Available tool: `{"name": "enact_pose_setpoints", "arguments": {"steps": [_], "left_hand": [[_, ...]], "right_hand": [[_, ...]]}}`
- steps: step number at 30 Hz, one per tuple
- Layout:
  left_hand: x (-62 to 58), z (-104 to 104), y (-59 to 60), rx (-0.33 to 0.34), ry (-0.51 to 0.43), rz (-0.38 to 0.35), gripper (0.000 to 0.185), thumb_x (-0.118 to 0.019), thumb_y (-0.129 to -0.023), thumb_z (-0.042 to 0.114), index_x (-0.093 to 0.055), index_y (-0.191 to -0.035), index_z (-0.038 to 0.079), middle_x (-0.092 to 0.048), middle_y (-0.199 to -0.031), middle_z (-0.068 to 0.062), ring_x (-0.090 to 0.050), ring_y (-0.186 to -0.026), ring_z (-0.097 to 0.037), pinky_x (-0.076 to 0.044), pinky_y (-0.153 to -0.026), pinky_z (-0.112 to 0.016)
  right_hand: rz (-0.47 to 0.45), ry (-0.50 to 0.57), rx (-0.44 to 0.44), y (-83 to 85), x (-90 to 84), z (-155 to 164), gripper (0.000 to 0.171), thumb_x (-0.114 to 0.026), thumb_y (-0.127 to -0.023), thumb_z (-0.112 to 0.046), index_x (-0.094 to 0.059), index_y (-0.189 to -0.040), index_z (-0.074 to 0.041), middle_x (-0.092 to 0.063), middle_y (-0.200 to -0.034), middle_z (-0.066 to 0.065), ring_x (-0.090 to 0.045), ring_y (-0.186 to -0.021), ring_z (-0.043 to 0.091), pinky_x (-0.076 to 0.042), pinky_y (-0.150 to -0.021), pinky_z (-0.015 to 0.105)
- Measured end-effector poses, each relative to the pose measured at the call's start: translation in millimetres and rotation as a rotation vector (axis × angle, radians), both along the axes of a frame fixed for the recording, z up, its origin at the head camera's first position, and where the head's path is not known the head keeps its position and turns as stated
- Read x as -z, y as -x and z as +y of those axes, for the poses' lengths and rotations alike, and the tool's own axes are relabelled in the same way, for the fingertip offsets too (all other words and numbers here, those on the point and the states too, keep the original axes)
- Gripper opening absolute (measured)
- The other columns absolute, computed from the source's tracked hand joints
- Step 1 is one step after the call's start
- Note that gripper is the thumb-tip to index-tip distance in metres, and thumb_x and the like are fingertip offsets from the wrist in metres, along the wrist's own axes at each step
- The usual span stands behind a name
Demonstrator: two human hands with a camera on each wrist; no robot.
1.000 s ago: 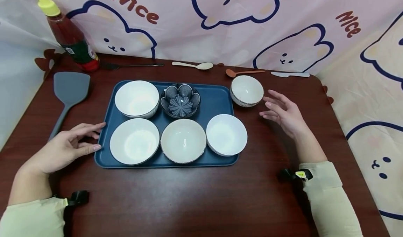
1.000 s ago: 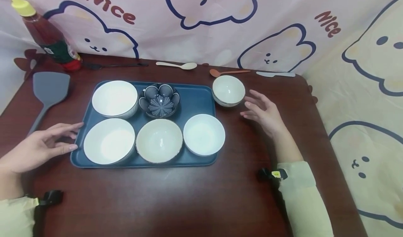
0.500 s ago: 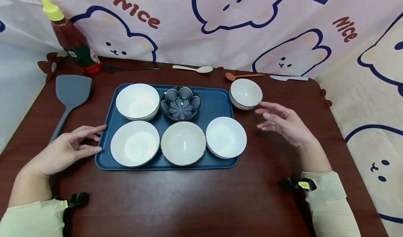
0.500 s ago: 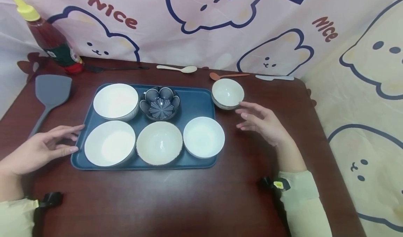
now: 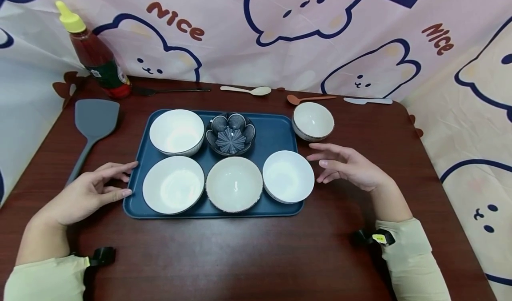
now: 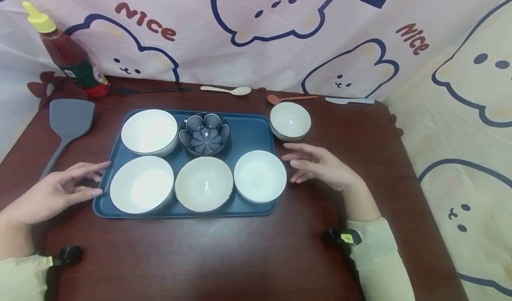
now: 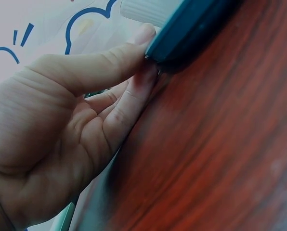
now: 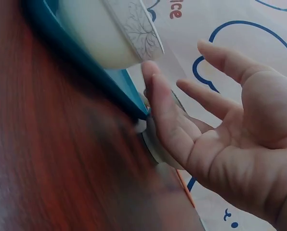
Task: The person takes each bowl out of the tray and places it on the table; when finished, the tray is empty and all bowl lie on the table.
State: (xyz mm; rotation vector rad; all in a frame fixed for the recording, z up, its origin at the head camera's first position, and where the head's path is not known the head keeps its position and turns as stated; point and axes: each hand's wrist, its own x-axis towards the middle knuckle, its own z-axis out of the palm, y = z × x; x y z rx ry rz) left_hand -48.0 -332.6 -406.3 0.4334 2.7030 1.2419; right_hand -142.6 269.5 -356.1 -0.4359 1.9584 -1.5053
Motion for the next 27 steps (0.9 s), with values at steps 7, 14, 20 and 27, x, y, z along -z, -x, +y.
{"name": "enact_pose_setpoints", "arguments": {"steps": [7, 14, 20, 27], "left_hand": [[2.1, 1, 1.4, 0.008, 0.011, -0.001, 0.059, -0.072, -0.091, 0.005, -0.051, -0.146, 0.010, -0.055, -0.114, 0.009, -0.052, -0.100, 0.005, -0.043, -0.077, -0.005], [3.9, -1, 1.4, 0.000, 0.015, 0.000, 0.060, -0.072, -0.090, 0.005, -0.051, -0.146, 0.010, -0.056, -0.113, 0.009, -0.052, -0.100, 0.005, -0.043, -0.077, -0.005], [0.6, -2, 1.6, 0.007, 0.007, 0.017, 0.061, -0.072, -0.089, 0.002, -0.051, -0.146, 0.009, -0.056, -0.114, 0.009, -0.051, -0.101, 0.006, -0.043, -0.077, -0.004], [1.1, 0, 1.6, 0.001, 0.014, -0.001, 0.060, -0.072, -0.091, 0.004, -0.051, -0.147, 0.010, -0.055, -0.113, 0.009, -0.051, -0.101, 0.006, -0.042, -0.077, -0.004]], "right_hand": [[-0.032, 0.039, -0.057, -2.3, 7.5, -8, 0.055, -0.055, -0.102, -0.007, -0.036, -0.153, -0.006, -0.060, -0.136, 0.004, -0.072, -0.094, 0.028, -0.060, -0.080, 0.044], [-0.075, 0.008, -0.068, -3.1, 12.8, -24, 0.058, -0.060, -0.099, -0.007, -0.038, -0.153, -0.008, -0.043, -0.151, 0.014, -0.072, -0.090, 0.025, -0.060, -0.076, 0.044], [-0.043, 0.024, -0.061, -4.4, 7.7, -31, 0.062, -0.063, -0.096, -0.003, -0.038, -0.153, -0.007, -0.039, -0.153, 0.016, -0.072, -0.076, 0.024, -0.061, -0.070, 0.043], [-0.037, 0.062, -0.035, -6.6, 9.1, -30, 0.059, -0.062, -0.094, 0.000, -0.042, -0.150, -0.002, -0.050, -0.143, 0.008, -0.070, -0.071, 0.020, -0.061, -0.068, 0.037]]}}
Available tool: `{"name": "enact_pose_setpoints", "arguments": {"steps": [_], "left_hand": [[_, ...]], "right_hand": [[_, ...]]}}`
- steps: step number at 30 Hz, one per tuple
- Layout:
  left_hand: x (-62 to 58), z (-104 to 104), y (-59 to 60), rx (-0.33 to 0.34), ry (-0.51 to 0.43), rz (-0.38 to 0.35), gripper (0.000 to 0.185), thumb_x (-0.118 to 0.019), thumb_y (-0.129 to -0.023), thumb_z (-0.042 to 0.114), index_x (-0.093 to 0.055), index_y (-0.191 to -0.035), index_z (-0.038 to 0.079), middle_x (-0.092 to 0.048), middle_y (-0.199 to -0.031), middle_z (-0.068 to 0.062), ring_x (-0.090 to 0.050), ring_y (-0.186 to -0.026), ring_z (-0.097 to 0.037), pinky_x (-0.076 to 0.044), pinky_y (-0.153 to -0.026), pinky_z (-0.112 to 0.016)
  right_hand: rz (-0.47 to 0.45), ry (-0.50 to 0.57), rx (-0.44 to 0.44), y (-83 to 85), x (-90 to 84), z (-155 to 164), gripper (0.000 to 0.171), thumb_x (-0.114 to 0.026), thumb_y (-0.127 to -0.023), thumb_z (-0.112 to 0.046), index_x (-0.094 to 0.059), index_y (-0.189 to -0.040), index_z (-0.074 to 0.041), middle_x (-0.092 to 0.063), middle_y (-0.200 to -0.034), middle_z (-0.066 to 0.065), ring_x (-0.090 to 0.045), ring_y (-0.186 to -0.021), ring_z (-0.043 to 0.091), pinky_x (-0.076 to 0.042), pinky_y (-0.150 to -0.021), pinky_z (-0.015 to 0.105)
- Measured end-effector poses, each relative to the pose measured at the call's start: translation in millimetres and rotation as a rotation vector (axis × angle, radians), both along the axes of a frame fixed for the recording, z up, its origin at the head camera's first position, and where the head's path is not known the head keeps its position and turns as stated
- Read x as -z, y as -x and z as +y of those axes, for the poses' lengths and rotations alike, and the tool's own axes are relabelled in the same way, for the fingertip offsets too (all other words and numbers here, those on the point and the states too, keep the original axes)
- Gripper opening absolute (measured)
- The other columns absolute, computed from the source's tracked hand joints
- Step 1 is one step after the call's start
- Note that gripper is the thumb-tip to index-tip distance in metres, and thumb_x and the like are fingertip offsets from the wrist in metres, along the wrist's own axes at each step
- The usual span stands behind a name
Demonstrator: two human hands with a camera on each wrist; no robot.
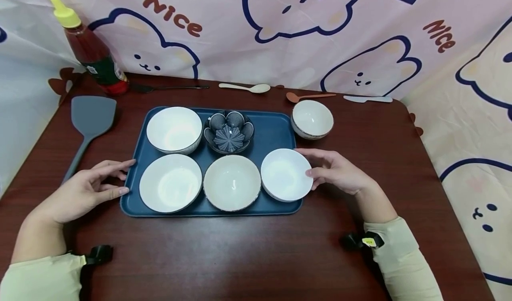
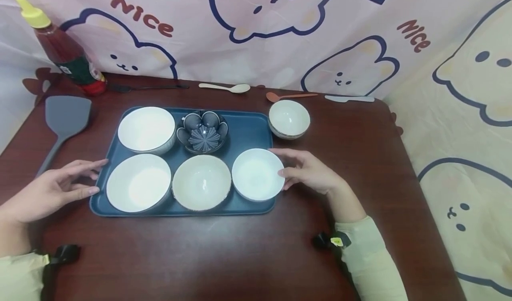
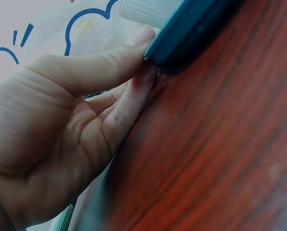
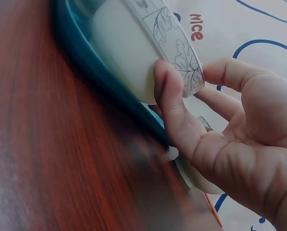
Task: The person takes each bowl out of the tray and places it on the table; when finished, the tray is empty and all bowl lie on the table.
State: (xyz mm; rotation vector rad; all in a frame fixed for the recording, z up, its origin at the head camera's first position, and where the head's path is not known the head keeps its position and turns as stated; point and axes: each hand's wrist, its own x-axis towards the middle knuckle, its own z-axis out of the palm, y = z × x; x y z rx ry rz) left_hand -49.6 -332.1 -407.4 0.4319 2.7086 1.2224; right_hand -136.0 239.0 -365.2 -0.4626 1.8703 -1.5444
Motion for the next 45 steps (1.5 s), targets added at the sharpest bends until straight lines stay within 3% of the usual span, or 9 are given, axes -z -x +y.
{"name": "enact_pose_setpoints", "arguments": {"steps": [4, 10, 20, 25, 29, 38, 45], "left_hand": [[1.2, -2, -0.5, 0.005, -0.005, -0.005, 0.060, -0.071, -0.090, 0.003, -0.050, -0.146, 0.009, -0.055, -0.113, 0.009, -0.051, -0.101, 0.005, -0.042, -0.077, -0.004], [1.3, -3, 0.9, 0.003, -0.008, 0.009, 0.061, -0.072, -0.089, 0.001, -0.051, -0.146, 0.009, -0.055, -0.114, 0.009, -0.051, -0.101, 0.005, -0.043, -0.077, -0.004], [-2.4, 5, 2.0, -0.039, -0.023, 0.011, 0.062, -0.074, -0.085, -0.005, -0.056, -0.143, 0.011, -0.057, -0.111, 0.009, -0.053, -0.099, 0.002, -0.044, -0.076, -0.005], [-2.4, 5, 2.5, -0.052, -0.024, -0.007, 0.062, -0.074, -0.086, -0.004, -0.056, -0.143, 0.012, -0.057, -0.112, 0.009, -0.054, -0.099, 0.002, -0.044, -0.076, -0.005], [-1.6, 3, 0.4, -0.052, -0.026, -0.013, 0.063, -0.074, -0.085, -0.005, -0.055, -0.143, 0.012, -0.057, -0.114, 0.010, -0.054, -0.099, 0.002, -0.045, -0.075, -0.006], [-1.2, 1, -2.4, -0.056, -0.040, -0.011, 0.063, -0.074, -0.085, -0.006, -0.055, -0.143, 0.010, -0.057, -0.112, 0.009, -0.053, -0.099, 0.002, -0.044, -0.074, -0.007], [-2.0, 2, -1.5, -0.049, -0.047, -0.006, 0.062, -0.073, -0.085, -0.007, -0.056, -0.142, 0.010, -0.057, -0.114, 0.010, -0.053, -0.099, 0.001, -0.045, -0.074, -0.007]], "right_hand": [[-0.035, 0.037, 0.027, -0.2, 1.1, 0, 0.058, -0.061, -0.095, 0.001, -0.042, -0.150, -0.004, -0.053, -0.141, 0.004, -0.069, -0.073, 0.018, -0.060, -0.067, 0.033], [-0.049, 0.077, 0.083, 1.2, -5.9, 5, 0.055, -0.059, -0.097, 0.000, -0.045, -0.150, -0.007, -0.054, -0.140, 0.003, -0.066, -0.091, 0.019, -0.060, -0.068, 0.032], [0.033, 0.191, 0.161, 1.4, -32.4, 36, 0.050, -0.048, -0.100, 0.007, -0.047, -0.147, -0.007, -0.062, -0.130, 0.006, -0.070, -0.078, 0.017, -0.060, -0.067, 0.028], [0.008, 0.325, 0.235, 2.2, -44.0, 51, 0.050, -0.041, -0.100, 0.013, -0.046, -0.147, -0.003, -0.061, -0.132, 0.008, -0.073, -0.080, 0.018, -0.060, -0.068, 0.026], [-0.030, 0.425, 0.339, 3.1, -50.9, 59, 0.048, -0.038, -0.101, 0.012, -0.043, -0.147, -0.001, -0.062, -0.129, 0.010, -0.075, -0.082, 0.021, -0.060, -0.071, 0.028], [-0.062, 0.487, 0.714, 6.3, -58.2, 74, 0.044, -0.053, -0.100, 0.003, -0.054, -0.142, -0.008, -0.068, -0.120, 0.010, -0.075, -0.073, 0.026, -0.060, -0.066, 0.030], [-0.087, 0.466, 0.907, 14.5, -53.7, 89, 0.045, -0.062, -0.096, -0.003, -0.059, -0.140, -0.015, -0.053, -0.133, 0.005, -0.070, -0.071, 0.025, -0.060, -0.065, 0.031]]}}
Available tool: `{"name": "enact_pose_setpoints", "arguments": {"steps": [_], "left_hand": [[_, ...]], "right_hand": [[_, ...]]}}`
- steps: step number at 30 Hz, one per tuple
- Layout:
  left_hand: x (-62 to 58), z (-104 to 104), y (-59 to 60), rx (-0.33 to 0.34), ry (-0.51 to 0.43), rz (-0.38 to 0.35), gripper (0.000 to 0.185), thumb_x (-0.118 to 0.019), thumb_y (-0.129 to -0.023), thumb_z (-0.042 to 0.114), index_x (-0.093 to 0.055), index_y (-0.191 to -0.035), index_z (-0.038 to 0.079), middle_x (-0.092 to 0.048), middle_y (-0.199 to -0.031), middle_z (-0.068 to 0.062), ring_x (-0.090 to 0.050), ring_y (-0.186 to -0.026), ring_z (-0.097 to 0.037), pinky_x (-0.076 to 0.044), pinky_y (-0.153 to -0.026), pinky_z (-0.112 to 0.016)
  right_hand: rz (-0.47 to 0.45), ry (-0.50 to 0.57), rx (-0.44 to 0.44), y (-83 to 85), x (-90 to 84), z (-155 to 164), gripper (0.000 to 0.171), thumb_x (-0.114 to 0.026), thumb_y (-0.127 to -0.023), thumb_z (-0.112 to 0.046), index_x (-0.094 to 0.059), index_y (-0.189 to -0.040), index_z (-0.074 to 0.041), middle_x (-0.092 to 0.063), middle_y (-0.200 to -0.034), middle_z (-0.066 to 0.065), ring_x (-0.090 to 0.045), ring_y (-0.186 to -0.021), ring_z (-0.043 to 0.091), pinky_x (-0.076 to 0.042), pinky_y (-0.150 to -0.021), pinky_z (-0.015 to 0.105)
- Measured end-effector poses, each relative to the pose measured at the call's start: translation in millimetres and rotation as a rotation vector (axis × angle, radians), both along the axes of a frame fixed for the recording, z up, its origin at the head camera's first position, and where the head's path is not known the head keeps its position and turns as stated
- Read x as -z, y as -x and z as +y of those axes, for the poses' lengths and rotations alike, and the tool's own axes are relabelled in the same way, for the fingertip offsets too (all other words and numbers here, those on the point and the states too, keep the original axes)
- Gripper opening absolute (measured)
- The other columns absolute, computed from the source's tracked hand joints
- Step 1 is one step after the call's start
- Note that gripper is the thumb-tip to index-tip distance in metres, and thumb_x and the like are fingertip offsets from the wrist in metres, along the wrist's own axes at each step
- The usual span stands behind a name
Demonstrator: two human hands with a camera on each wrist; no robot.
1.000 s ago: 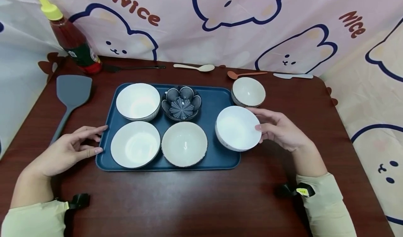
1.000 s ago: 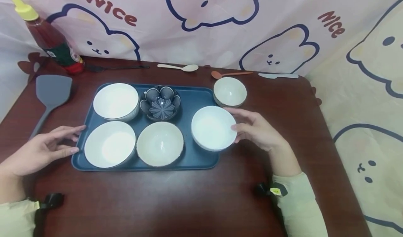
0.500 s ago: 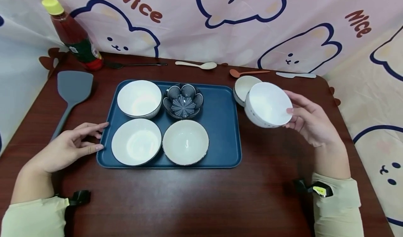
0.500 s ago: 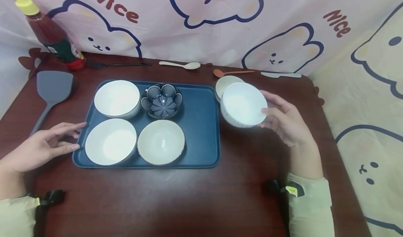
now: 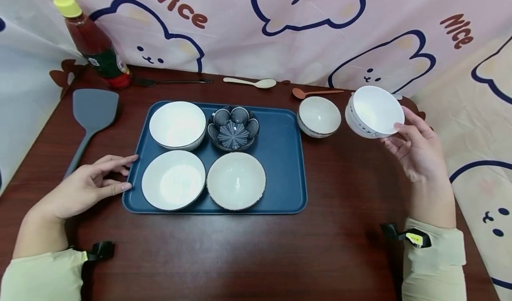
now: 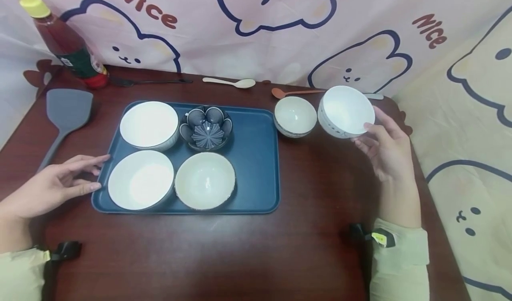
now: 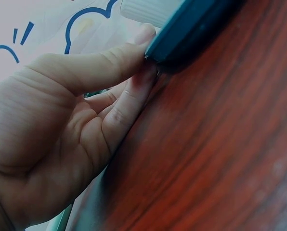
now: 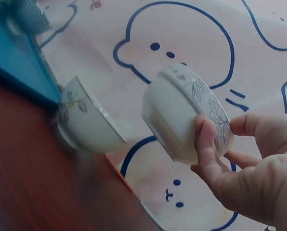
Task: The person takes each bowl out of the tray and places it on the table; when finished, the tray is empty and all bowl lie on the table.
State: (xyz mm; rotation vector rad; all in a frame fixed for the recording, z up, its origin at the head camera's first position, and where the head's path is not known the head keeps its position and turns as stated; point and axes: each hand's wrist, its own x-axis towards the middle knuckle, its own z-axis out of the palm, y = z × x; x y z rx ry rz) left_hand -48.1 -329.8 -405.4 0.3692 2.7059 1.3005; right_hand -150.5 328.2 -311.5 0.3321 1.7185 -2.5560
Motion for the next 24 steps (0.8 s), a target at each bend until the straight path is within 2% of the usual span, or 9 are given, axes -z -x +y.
{"name": "enact_pose_setpoints", "arguments": {"steps": [3, 11, 19, 24], "left_hand": [[-0.9, -1, -0.1, 0.002, -0.001, 0.000, 0.062, -0.072, -0.085, -0.007, -0.055, -0.142, 0.009, -0.057, -0.114, 0.009, -0.053, -0.100, 0.001, -0.044, -0.075, -0.006], [-0.5, 0, -2.2, 0.010, -0.006, -0.024, 0.060, -0.072, -0.087, -0.004, -0.054, -0.143, 0.010, -0.057, -0.114, 0.008, -0.053, -0.100, 0.001, -0.044, -0.076, -0.007], [-0.2, 1, -0.4, -0.017, 0.000, -0.034, 0.060, -0.072, -0.087, -0.003, -0.055, -0.143, 0.012, -0.057, -0.113, 0.008, -0.053, -0.100, 0.000, -0.044, -0.075, -0.007], [0.5, 0, 0.1, -0.015, 0.002, -0.031, 0.060, -0.072, -0.087, -0.004, -0.055, -0.143, 0.012, -0.057, -0.114, 0.008, -0.053, -0.100, 0.000, -0.045, -0.076, -0.007]], "right_hand": [[-0.026, -0.012, 0.043, 4.0, 7.2, 6, 0.046, -0.065, -0.095, -0.004, -0.060, -0.139, -0.016, -0.048, -0.135, 0.004, -0.069, -0.070, 0.024, -0.060, -0.065, 0.031], [-0.081, -0.008, 0.087, 11.0, 28.3, 18, 0.047, -0.067, -0.094, -0.005, -0.058, -0.139, -0.018, -0.048, -0.133, 0.004, -0.068, -0.068, 0.025, -0.061, -0.067, 0.032], [-0.078, -0.037, 0.069, 16.4, 42.6, 21, 0.047, -0.069, -0.093, -0.004, -0.057, -0.136, -0.016, -0.055, -0.120, 0.006, -0.071, -0.066, 0.025, -0.061, -0.066, 0.033], [-0.104, -0.048, 0.042, 18.6, 49.7, 20, 0.051, -0.069, -0.093, -0.004, -0.052, -0.140, -0.016, -0.055, -0.115, 0.007, -0.071, -0.067, 0.025, -0.061, -0.066, 0.032]]}}
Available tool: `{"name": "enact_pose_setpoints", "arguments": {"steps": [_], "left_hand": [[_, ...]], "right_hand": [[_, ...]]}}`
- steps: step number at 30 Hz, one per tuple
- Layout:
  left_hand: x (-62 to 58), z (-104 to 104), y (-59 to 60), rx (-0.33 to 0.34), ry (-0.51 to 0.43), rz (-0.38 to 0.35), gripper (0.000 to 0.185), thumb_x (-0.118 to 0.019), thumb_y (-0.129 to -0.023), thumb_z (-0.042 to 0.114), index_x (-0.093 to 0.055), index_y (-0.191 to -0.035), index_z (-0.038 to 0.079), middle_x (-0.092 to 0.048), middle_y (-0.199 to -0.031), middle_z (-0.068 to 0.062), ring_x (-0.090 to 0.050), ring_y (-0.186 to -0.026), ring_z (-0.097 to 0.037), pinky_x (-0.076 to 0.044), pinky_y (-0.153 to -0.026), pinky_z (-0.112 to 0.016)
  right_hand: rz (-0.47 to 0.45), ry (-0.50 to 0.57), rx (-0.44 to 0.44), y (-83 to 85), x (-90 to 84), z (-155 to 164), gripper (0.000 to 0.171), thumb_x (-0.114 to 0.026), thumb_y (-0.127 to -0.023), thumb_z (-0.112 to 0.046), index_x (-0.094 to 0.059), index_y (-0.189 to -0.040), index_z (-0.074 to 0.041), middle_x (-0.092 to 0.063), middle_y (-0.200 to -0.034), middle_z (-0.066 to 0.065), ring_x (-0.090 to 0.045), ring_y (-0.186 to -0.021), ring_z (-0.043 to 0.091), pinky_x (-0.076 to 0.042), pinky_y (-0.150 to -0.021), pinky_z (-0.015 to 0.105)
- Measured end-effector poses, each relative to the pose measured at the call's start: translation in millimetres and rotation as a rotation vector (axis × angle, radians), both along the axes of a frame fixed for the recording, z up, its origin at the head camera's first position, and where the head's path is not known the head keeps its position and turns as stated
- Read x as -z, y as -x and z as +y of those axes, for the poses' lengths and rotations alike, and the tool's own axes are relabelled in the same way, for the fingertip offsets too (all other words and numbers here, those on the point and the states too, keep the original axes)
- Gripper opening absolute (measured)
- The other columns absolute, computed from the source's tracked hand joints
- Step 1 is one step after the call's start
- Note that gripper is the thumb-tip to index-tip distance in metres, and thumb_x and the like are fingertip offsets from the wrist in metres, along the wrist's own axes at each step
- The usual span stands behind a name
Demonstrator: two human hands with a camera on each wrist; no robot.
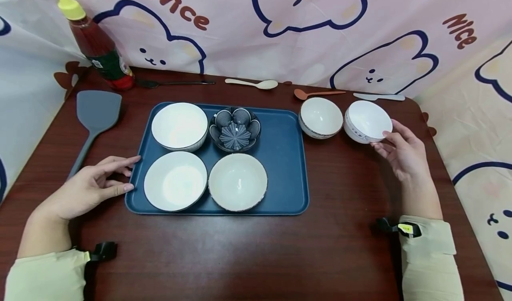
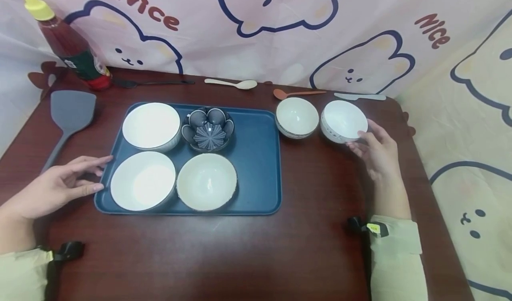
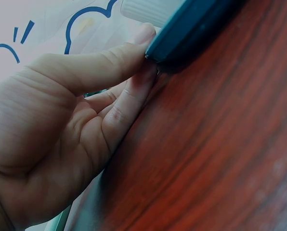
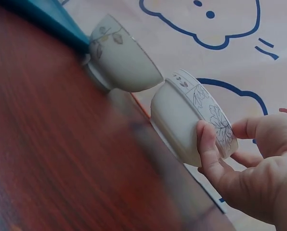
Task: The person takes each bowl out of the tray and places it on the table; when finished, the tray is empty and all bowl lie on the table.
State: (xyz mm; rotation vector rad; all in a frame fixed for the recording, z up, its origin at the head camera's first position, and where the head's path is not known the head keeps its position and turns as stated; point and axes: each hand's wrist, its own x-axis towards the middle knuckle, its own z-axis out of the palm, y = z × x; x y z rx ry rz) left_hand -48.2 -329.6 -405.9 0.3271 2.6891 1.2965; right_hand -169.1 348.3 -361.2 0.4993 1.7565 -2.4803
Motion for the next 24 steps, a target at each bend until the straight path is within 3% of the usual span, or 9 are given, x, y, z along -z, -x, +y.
{"name": "enact_pose_setpoints", "arguments": {"steps": [11, 18, 24], "left_hand": [[-2.6, 1, -2.6, 0.011, -0.003, 0.005, 0.060, -0.072, -0.088, -0.003, -0.055, -0.143, 0.011, -0.056, -0.113, 0.007, -0.052, -0.100, 0.000, -0.044, -0.077, -0.006], [-1.2, -1, -1.9, 0.011, 0.000, 0.011, 0.061, -0.073, -0.086, -0.004, -0.056, -0.142, 0.012, -0.057, -0.114, 0.007, -0.053, -0.100, 0.000, -0.044, -0.077, -0.006], [-2.2, -2, -1.5, 0.033, -0.002, 0.010, 0.060, -0.072, -0.088, -0.002, -0.054, -0.144, 0.011, -0.056, -0.115, 0.008, -0.052, -0.101, 0.001, -0.045, -0.077, -0.006]], "right_hand": [[-0.063, -0.045, -0.047, 2.2, 7.4, 1, 0.056, -0.070, -0.093, -0.011, -0.046, -0.143, -0.020, -0.054, -0.116, 0.004, -0.072, -0.070, 0.023, -0.060, -0.067, 0.029], [-0.045, -0.223, -0.105, -1.9, 6.9, 4, 0.068, -0.073, -0.091, -0.020, -0.039, -0.150, -0.018, -0.047, -0.126, 0.001, -0.075, -0.074, 0.020, -0.061, -0.070, 0.032], [-0.054, -0.396, -0.002, -8.6, -3.8, 1, 0.071, -0.077, -0.087, -0.029, -0.045, -0.150, -0.016, -0.055, -0.117, -0.002, -0.073, -0.067, 0.013, -0.059, -0.065, 0.026]]}}
